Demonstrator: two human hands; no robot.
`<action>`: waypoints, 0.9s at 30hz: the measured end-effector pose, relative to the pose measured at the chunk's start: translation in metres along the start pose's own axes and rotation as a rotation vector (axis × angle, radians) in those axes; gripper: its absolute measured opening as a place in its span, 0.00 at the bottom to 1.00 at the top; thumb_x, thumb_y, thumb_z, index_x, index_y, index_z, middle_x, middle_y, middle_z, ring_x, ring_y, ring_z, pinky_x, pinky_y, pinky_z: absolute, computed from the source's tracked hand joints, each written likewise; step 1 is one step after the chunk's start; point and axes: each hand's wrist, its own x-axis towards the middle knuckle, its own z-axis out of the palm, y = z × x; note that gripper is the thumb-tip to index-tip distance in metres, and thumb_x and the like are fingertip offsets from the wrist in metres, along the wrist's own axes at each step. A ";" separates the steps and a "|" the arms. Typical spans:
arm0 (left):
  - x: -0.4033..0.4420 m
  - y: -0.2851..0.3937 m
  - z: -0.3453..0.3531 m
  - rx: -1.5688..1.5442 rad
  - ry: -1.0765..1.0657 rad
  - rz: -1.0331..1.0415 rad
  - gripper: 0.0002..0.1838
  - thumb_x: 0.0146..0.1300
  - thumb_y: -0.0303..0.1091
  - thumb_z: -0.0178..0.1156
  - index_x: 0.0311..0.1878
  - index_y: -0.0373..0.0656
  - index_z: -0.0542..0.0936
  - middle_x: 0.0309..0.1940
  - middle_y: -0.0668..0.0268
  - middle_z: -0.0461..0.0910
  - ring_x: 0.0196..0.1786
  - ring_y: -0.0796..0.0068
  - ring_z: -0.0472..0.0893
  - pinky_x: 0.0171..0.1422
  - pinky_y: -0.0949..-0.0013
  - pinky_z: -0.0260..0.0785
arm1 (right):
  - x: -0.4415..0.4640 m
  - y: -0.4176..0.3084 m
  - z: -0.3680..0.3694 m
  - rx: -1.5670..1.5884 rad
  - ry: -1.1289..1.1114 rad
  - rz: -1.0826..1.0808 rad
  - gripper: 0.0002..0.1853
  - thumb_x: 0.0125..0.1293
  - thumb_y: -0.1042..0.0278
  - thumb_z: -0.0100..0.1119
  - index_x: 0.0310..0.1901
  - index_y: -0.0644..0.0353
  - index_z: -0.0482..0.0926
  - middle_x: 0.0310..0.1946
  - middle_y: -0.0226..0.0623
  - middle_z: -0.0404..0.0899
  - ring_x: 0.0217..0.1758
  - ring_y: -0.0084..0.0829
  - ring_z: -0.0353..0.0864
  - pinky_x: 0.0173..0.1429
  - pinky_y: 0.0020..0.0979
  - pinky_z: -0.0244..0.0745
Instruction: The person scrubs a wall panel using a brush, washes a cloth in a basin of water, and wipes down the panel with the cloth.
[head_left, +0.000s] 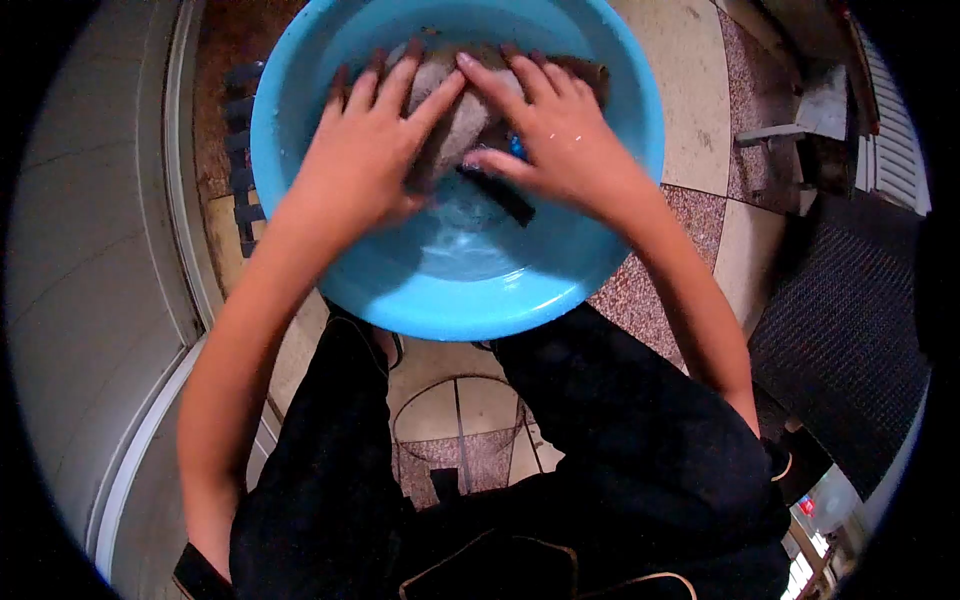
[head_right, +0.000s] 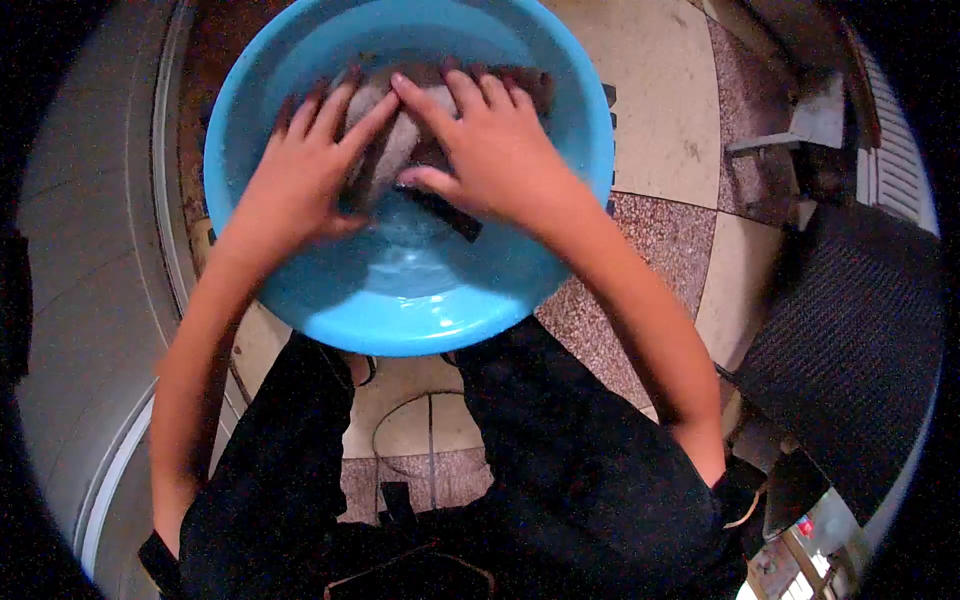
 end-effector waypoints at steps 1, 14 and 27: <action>-0.001 0.003 0.004 0.079 0.002 -0.009 0.50 0.47 0.33 0.72 0.74 0.62 0.57 0.74 0.55 0.55 0.73 0.46 0.57 0.76 0.43 0.49 | -0.003 -0.003 0.002 -0.008 -0.060 0.035 0.40 0.60 0.53 0.64 0.73 0.40 0.57 0.62 0.52 0.68 0.64 0.52 0.68 0.66 0.47 0.64; 0.002 0.005 0.002 0.160 0.071 0.042 0.32 0.61 0.24 0.49 0.71 0.42 0.63 0.73 0.61 0.60 0.75 0.63 0.58 0.78 0.50 0.47 | -0.009 -0.005 0.022 -0.028 0.067 0.060 0.28 0.58 0.71 0.52 0.64 0.53 0.70 0.51 0.42 0.77 0.48 0.45 0.78 0.49 0.41 0.76; 0.020 0.002 -0.013 -0.087 0.060 0.100 0.33 0.58 0.17 0.48 0.69 0.46 0.68 0.66 0.55 0.69 0.71 0.58 0.66 0.78 0.58 0.51 | -0.009 0.003 -0.004 0.123 -0.007 0.130 0.26 0.60 0.79 0.53 0.61 0.52 0.73 0.48 0.42 0.80 0.47 0.45 0.79 0.53 0.40 0.74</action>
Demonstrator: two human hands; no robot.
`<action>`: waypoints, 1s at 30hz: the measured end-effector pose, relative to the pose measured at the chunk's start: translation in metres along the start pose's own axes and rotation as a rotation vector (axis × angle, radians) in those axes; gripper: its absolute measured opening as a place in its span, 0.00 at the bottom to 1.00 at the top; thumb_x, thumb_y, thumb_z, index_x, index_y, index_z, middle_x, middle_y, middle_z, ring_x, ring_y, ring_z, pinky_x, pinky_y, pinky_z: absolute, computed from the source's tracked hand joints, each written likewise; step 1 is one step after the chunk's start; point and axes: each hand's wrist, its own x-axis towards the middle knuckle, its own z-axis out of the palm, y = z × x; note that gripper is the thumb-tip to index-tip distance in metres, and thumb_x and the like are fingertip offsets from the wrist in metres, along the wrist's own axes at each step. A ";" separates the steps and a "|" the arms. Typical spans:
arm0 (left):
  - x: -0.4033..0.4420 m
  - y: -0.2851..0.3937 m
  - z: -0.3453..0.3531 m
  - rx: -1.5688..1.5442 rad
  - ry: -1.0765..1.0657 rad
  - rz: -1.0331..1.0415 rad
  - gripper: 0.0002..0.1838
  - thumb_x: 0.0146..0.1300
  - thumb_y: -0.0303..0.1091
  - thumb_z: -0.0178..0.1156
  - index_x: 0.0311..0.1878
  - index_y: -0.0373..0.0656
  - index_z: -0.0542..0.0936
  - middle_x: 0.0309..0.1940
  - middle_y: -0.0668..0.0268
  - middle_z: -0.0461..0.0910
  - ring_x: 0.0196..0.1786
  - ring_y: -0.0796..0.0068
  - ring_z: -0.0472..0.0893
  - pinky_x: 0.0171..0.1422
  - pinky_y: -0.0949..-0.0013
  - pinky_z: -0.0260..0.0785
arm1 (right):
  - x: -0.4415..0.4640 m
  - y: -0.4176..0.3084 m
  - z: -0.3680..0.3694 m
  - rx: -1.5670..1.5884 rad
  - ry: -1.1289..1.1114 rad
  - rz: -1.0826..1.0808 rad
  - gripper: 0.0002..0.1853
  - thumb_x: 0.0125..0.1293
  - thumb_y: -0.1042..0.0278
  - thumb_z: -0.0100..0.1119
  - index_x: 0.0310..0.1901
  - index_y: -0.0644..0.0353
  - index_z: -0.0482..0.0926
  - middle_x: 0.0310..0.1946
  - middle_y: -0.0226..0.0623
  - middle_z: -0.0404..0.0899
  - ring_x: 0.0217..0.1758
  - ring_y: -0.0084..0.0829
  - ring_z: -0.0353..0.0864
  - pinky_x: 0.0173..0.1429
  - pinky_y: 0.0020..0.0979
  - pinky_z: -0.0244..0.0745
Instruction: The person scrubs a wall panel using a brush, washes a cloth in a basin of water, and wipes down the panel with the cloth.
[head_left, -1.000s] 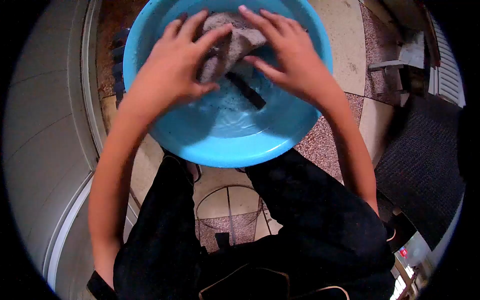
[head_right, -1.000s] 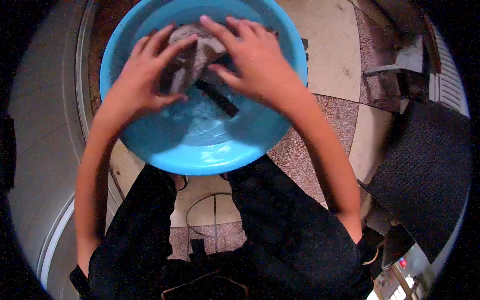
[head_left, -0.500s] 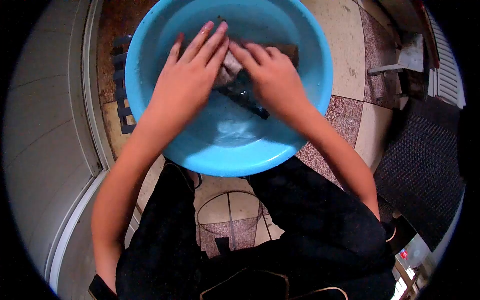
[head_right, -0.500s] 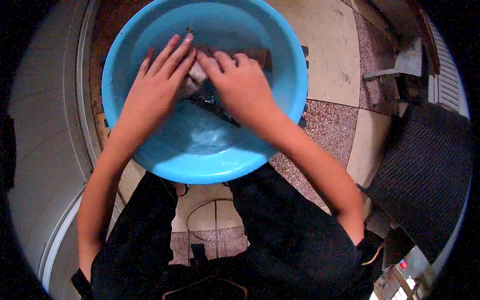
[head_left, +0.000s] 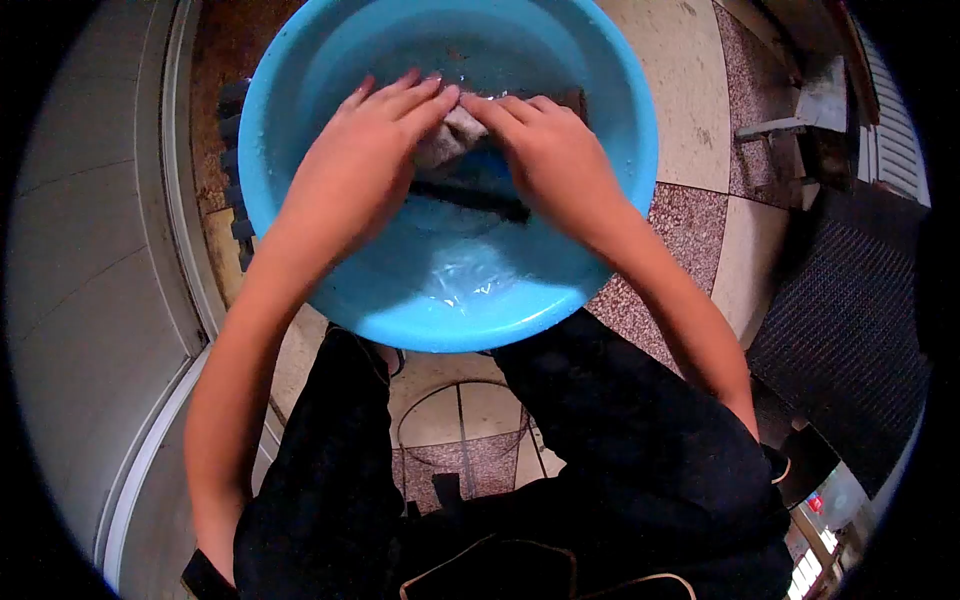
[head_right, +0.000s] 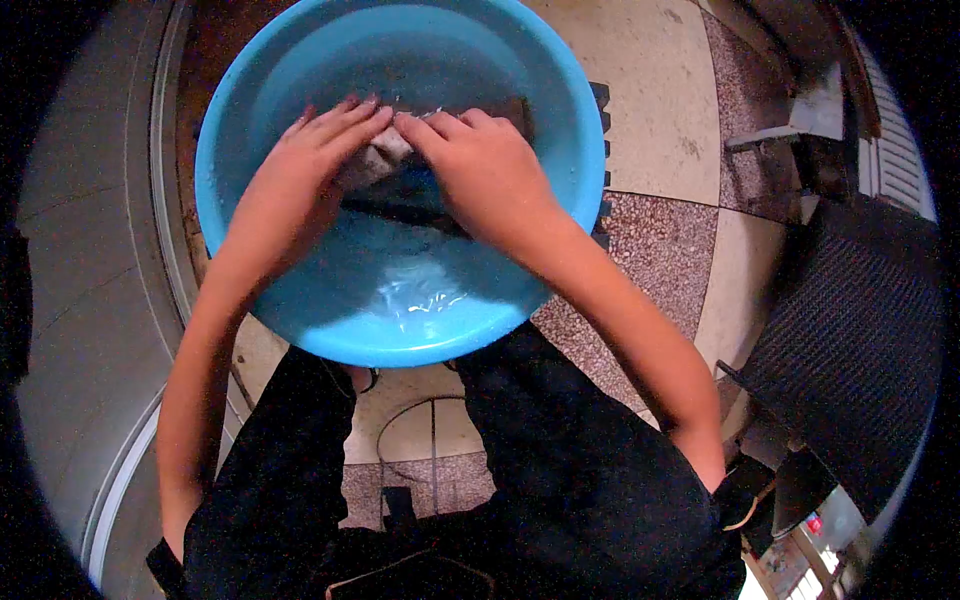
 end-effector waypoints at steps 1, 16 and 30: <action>0.001 -0.001 -0.006 -0.001 -0.001 0.000 0.33 0.58 0.17 0.48 0.69 0.46 0.68 0.66 0.55 0.69 0.71 0.58 0.66 0.78 0.58 0.51 | 0.002 0.003 -0.003 0.137 0.038 0.014 0.22 0.63 0.78 0.52 0.60 0.54 0.73 0.47 0.42 0.81 0.48 0.43 0.80 0.54 0.39 0.74; 0.012 -0.021 -0.047 -1.303 0.306 -0.471 0.26 0.70 0.43 0.48 0.65 0.36 0.69 0.58 0.58 0.76 0.59 0.65 0.77 0.65 0.62 0.68 | 0.036 -0.023 -0.099 0.483 -0.003 -0.060 0.40 0.50 0.87 0.62 0.67 0.55 0.62 0.61 0.46 0.67 0.66 0.44 0.68 0.68 0.37 0.66; 0.011 -0.008 -0.037 -1.861 0.200 -0.628 0.35 0.72 0.58 0.38 0.69 0.39 0.64 0.64 0.55 0.71 0.65 0.56 0.72 0.70 0.52 0.64 | 0.035 0.005 -0.078 1.110 0.049 -0.030 0.20 0.71 0.67 0.47 0.62 0.63 0.69 0.57 0.37 0.72 0.60 0.30 0.72 0.65 0.32 0.65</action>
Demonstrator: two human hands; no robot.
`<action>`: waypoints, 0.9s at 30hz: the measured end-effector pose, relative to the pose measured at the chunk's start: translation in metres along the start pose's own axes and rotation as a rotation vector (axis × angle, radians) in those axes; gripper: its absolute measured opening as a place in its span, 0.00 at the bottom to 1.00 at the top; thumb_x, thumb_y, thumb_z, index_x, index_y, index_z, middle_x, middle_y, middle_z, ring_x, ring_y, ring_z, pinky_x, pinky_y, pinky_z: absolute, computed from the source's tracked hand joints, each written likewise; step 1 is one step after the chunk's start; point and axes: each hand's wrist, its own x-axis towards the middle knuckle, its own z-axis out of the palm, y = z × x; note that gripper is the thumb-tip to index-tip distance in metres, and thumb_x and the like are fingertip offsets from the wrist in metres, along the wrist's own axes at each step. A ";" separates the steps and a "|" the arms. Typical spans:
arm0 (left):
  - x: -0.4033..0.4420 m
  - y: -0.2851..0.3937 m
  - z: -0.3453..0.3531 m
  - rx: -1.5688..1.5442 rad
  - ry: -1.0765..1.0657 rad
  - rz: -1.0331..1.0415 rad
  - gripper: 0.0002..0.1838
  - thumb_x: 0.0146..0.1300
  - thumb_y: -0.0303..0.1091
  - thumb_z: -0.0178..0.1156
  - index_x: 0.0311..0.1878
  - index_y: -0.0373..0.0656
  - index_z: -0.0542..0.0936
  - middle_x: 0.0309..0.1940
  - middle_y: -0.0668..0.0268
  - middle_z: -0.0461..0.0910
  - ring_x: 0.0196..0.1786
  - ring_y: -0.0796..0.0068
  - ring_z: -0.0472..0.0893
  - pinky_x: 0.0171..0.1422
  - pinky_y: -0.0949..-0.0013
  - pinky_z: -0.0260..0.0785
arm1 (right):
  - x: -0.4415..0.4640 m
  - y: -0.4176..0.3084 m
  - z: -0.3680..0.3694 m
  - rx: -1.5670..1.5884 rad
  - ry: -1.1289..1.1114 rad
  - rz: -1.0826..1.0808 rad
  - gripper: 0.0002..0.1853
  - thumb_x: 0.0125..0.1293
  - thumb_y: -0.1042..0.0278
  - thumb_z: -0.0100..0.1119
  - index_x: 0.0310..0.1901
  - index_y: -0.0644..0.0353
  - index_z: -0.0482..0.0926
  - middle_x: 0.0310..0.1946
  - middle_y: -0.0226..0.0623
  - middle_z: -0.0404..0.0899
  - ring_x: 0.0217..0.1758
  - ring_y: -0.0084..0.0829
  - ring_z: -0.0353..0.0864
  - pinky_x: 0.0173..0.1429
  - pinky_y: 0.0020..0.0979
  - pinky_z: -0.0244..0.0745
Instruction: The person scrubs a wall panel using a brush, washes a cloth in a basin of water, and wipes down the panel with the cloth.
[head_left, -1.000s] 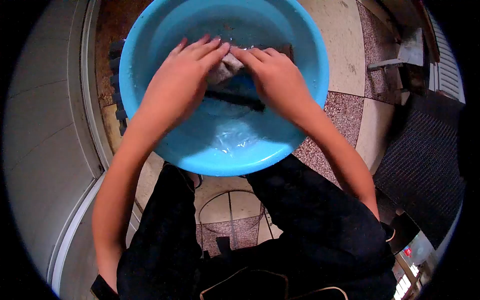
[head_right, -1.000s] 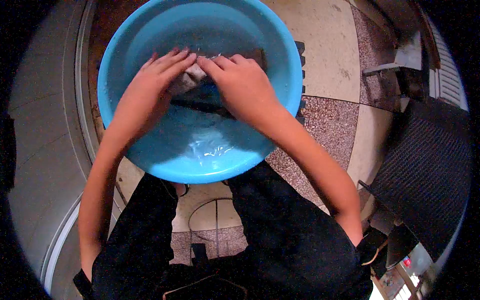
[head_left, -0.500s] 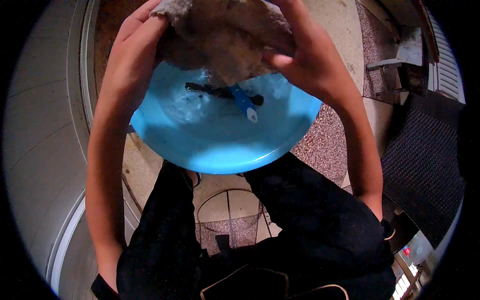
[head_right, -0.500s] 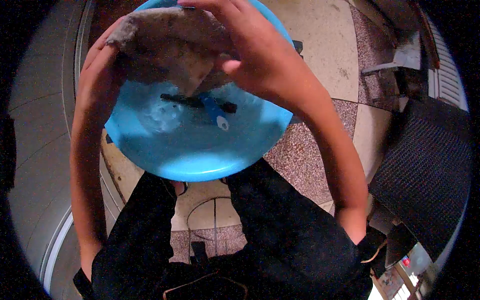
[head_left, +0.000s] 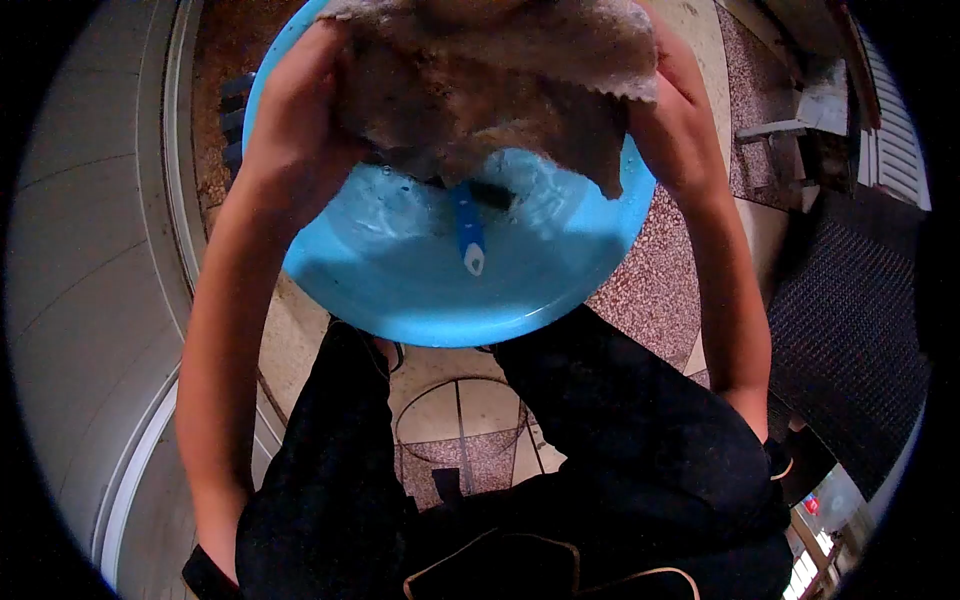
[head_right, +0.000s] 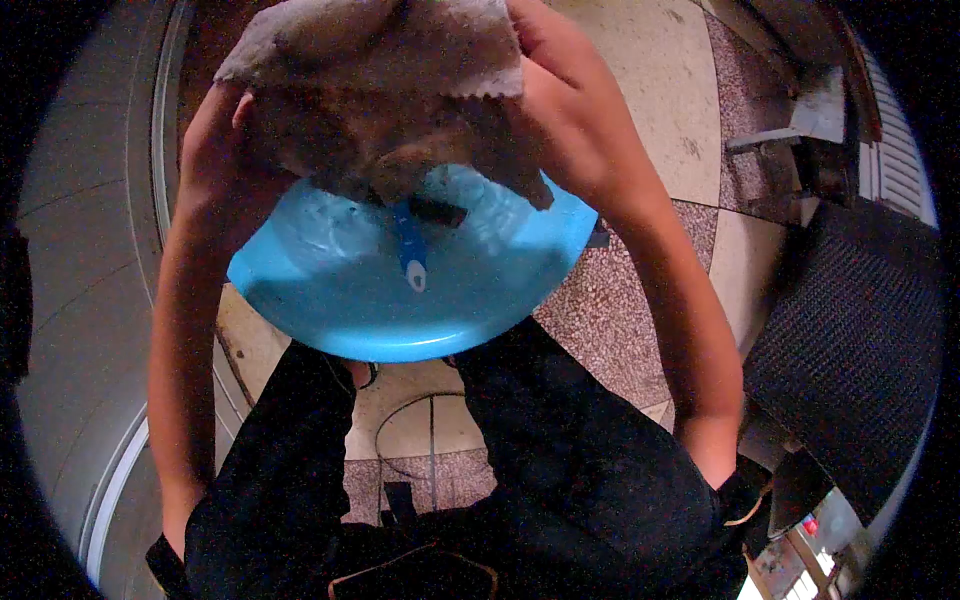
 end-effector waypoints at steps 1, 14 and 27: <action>0.000 -0.001 -0.001 0.000 0.000 0.001 0.35 0.72 0.58 0.38 0.69 0.39 0.64 0.64 0.55 0.71 0.65 0.56 0.72 0.70 0.52 0.64 | 0.001 0.000 -0.001 0.099 -0.011 0.020 0.20 0.71 0.67 0.48 0.62 0.63 0.68 0.57 0.37 0.72 0.61 0.30 0.72 0.66 0.32 0.65; -0.014 -0.014 0.014 -0.346 -0.026 -0.020 0.33 0.69 0.60 0.42 0.70 0.49 0.64 0.68 0.58 0.67 0.68 0.56 0.69 0.72 0.50 0.61 | -0.010 -0.008 0.041 -0.333 0.019 -0.271 0.21 0.68 0.62 0.56 0.61 0.57 0.72 0.43 0.42 0.80 0.49 0.43 0.77 0.51 0.38 0.71; -0.008 -0.043 0.014 -0.213 0.094 0.183 0.17 0.68 0.34 0.51 0.59 0.47 0.71 0.51 0.64 0.77 0.56 0.68 0.77 0.65 0.62 0.68 | -0.030 0.021 0.080 0.687 0.023 0.477 0.42 0.67 0.33 0.48 0.75 0.43 0.47 0.72 0.41 0.54 0.72 0.49 0.60 0.64 0.58 0.68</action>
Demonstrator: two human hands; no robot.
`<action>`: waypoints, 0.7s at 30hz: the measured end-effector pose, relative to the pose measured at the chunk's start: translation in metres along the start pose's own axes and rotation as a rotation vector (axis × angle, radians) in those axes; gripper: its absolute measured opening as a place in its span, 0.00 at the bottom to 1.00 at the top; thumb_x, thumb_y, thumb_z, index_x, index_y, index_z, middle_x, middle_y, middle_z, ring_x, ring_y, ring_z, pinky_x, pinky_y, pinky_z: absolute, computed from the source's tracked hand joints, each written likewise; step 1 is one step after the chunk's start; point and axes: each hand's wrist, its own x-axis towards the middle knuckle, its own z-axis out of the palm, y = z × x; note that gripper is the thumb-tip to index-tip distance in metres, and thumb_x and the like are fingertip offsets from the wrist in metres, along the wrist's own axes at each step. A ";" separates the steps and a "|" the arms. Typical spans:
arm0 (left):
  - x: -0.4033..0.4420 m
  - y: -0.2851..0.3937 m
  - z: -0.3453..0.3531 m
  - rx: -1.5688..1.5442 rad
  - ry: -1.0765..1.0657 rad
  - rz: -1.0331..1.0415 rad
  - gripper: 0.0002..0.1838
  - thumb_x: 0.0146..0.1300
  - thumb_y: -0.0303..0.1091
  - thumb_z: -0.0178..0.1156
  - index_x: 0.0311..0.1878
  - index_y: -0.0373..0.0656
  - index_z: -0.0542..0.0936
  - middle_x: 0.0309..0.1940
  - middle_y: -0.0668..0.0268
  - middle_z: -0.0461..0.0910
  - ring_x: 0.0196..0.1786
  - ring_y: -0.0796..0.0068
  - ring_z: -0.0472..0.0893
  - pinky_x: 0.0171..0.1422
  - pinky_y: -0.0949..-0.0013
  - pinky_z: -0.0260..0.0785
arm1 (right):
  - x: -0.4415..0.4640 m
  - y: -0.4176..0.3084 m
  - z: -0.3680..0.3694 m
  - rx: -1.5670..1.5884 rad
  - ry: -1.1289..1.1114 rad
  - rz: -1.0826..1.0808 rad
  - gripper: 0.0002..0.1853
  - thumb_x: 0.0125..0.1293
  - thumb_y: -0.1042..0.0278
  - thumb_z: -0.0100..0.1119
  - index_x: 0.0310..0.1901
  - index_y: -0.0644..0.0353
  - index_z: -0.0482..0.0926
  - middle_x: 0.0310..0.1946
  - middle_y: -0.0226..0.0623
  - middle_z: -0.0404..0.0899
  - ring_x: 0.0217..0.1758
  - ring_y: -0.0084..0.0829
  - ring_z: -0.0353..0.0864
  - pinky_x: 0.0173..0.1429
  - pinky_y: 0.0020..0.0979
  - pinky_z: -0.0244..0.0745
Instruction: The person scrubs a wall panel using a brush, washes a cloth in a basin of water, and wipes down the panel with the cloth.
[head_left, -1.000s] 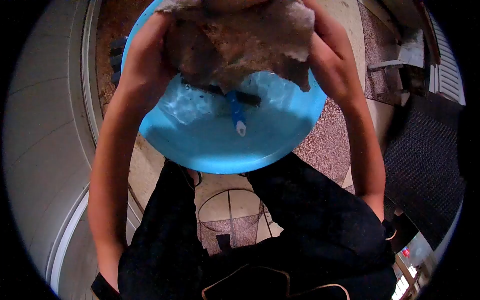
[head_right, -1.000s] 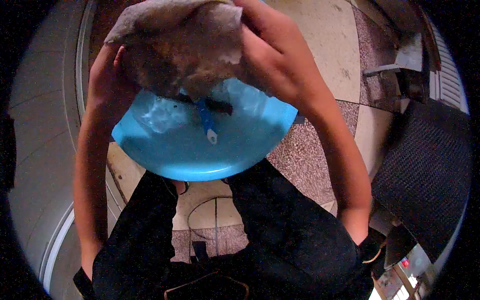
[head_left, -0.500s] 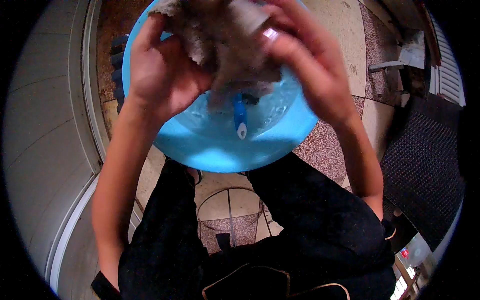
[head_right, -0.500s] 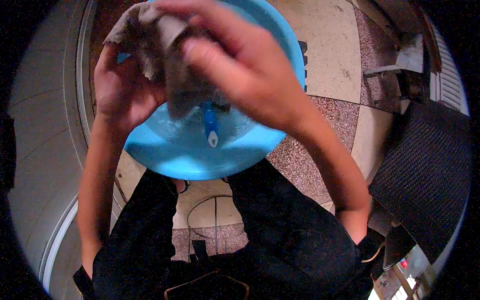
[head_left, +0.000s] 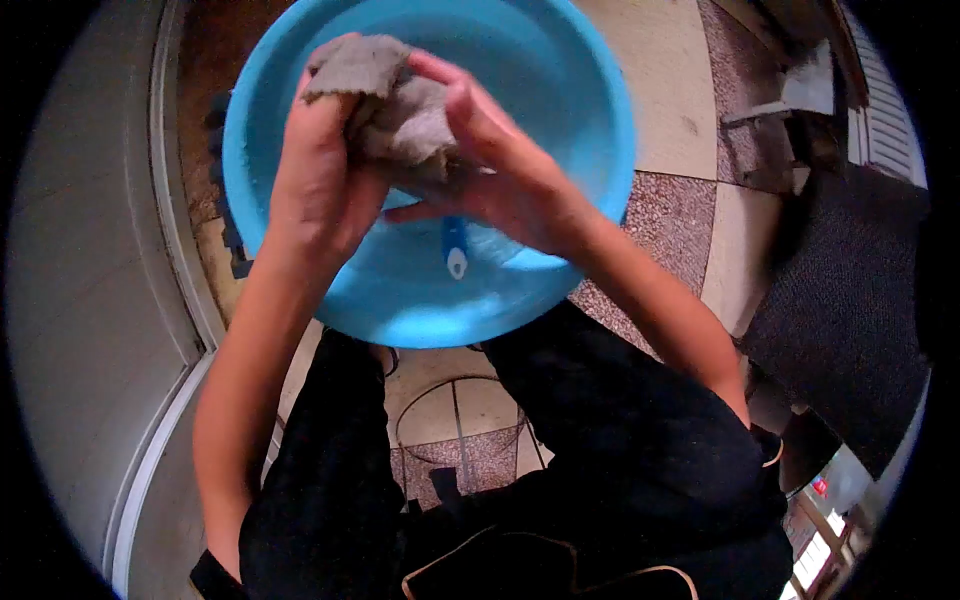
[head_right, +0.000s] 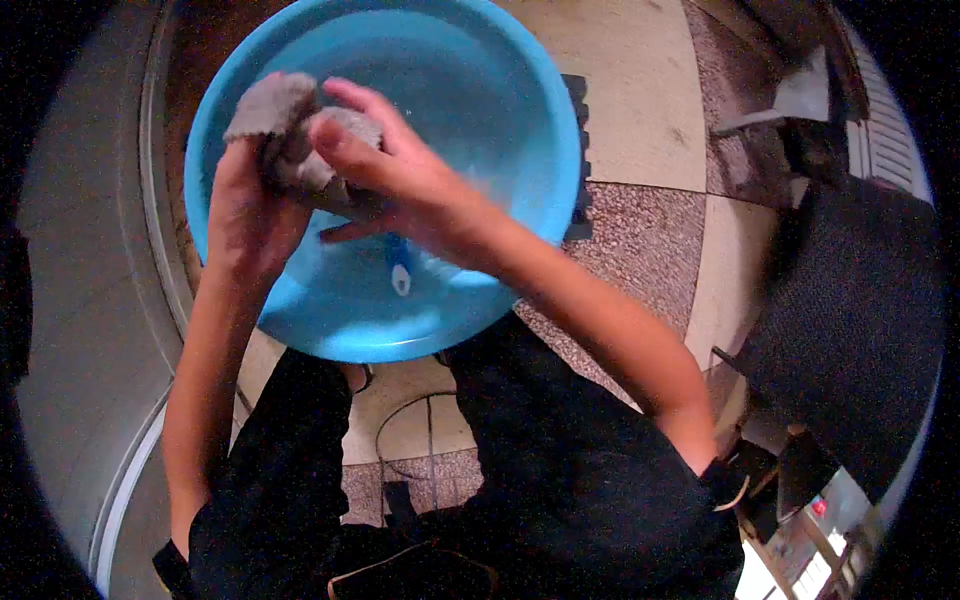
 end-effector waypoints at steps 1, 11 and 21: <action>-0.002 -0.004 -0.001 0.068 -0.013 0.049 0.18 0.65 0.30 0.53 0.58 0.48 0.69 0.50 0.66 0.75 0.54 0.70 0.77 0.63 0.64 0.69 | -0.002 -0.004 0.008 0.135 0.006 0.057 0.41 0.68 0.33 0.47 0.75 0.44 0.49 0.73 0.41 0.53 0.72 0.49 0.60 0.63 0.62 0.68; -0.006 -0.036 0.031 1.118 -0.316 0.582 0.27 0.61 0.31 0.58 0.64 0.40 0.65 0.61 0.59 0.65 0.63 0.64 0.68 0.67 0.64 0.62 | 0.009 0.019 -0.002 0.312 0.276 -0.257 0.33 0.57 0.50 0.71 0.55 0.60 0.66 0.47 0.37 0.75 0.51 0.29 0.76 0.52 0.32 0.75; 0.042 -0.020 -0.070 1.050 -0.446 0.148 0.29 0.66 0.36 0.56 0.68 0.39 0.62 0.67 0.55 0.62 0.68 0.61 0.64 0.71 0.61 0.58 | 0.058 0.050 -0.034 -0.028 0.405 -0.445 0.26 0.54 0.58 0.63 0.52 0.61 0.70 0.44 0.45 0.75 0.46 0.38 0.76 0.49 0.41 0.73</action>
